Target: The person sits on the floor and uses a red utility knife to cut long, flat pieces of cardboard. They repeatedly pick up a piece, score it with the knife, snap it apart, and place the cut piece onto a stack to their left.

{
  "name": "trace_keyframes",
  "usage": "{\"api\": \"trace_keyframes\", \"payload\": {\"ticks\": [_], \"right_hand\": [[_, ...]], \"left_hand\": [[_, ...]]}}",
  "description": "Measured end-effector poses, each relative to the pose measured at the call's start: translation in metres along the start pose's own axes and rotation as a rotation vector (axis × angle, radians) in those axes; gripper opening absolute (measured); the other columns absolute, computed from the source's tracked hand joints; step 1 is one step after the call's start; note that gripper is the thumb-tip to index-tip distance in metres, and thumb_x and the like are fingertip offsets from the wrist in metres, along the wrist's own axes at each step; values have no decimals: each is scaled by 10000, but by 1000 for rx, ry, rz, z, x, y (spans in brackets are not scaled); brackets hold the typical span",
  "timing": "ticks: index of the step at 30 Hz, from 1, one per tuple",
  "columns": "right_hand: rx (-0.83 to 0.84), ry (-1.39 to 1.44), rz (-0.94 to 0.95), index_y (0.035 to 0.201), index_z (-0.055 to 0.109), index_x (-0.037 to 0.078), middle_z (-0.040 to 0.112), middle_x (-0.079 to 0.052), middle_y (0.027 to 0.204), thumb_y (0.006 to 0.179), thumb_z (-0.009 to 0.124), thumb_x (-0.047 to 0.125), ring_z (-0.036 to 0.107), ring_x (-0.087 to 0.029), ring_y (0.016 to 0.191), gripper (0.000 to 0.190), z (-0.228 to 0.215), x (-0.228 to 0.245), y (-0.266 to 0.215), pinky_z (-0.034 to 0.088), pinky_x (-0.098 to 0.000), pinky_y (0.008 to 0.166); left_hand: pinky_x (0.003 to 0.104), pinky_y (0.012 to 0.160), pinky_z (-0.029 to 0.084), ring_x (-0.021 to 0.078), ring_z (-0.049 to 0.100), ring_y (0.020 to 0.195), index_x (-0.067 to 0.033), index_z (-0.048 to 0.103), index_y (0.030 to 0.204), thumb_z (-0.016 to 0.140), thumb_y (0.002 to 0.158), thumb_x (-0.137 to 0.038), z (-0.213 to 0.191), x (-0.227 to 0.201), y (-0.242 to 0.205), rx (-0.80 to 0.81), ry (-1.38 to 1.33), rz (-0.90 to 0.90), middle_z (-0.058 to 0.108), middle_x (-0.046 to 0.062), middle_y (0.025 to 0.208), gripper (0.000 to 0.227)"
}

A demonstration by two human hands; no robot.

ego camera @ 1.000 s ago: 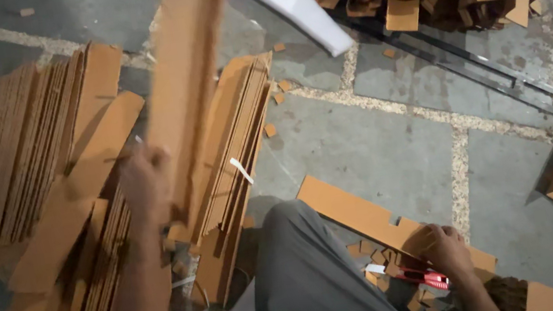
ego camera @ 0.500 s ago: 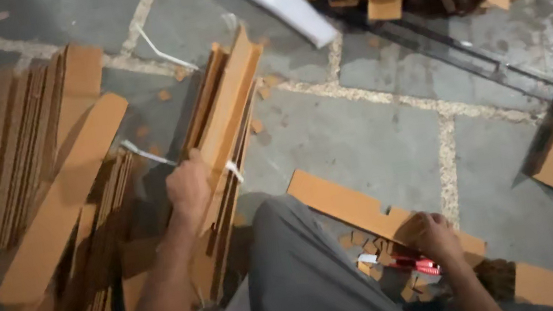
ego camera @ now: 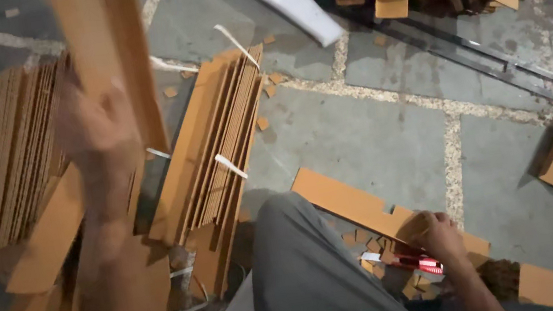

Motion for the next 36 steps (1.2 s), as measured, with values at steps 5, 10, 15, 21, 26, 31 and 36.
{"api": "trace_keyframes", "payload": {"ticks": [5,10,15,21,26,31,36], "right_hand": [[-26,14,-20,1394,564,221,537,-100,1444,715,869,297,511,-378,1331,749,-2,-1,1,500,-469,1052],[42,-45,-52,1433,503,223,513,-122,1465,680,898,296,507,-397,1335,853,0,6,3,503,-470,1054],[25,-14,-124,1409,520,201,552,-141,1427,733,829,288,559,-395,1288,748,-20,4,-2,519,-480,1038],[-50,69,-175,1402,520,190,567,-150,1393,713,775,253,569,-410,1249,737,2,-2,-19,531,-478,1014],[10,52,-34,1353,586,271,581,-110,1373,790,790,343,536,-403,1296,603,-3,0,4,522,-482,1032],[84,37,80,1333,603,245,567,-93,1397,789,811,363,501,-387,1335,593,-11,7,2,519,-480,1036],[148,-45,87,1362,595,214,585,-115,1377,818,774,297,516,-402,1325,579,-1,4,3,552,-488,995]], "left_hand": [[384,624,573,251,705,756,11,638,1138,690,1091,-237,-20,-40,2,-177,481,326,686,116,917,258],[423,654,565,291,705,787,-18,658,1144,688,1039,-278,138,-16,-105,512,547,162,700,135,921,282],[462,684,557,331,705,819,-47,679,1150,687,987,-318,243,-84,-88,649,204,61,714,154,925,317],[508,721,548,379,705,856,-82,704,1157,686,924,-367,207,-148,-64,641,63,-26,731,177,930,368],[500,750,550,359,708,899,-60,688,1107,646,1021,-373,95,-156,5,143,14,72,729,169,1019,328],[434,709,565,318,697,857,33,619,1226,611,1108,-343,29,-115,31,-134,228,262,662,142,971,394],[373,539,567,245,710,665,-89,666,947,621,1087,-346,108,-23,-82,145,778,190,692,80,781,296]]}}
Point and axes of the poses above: each hand's wrist, its own y-axis towards the middle knuckle, its own z-axis out of the palm, x = y × z, the point moved 10 cm from there along y, towards the middle knuckle
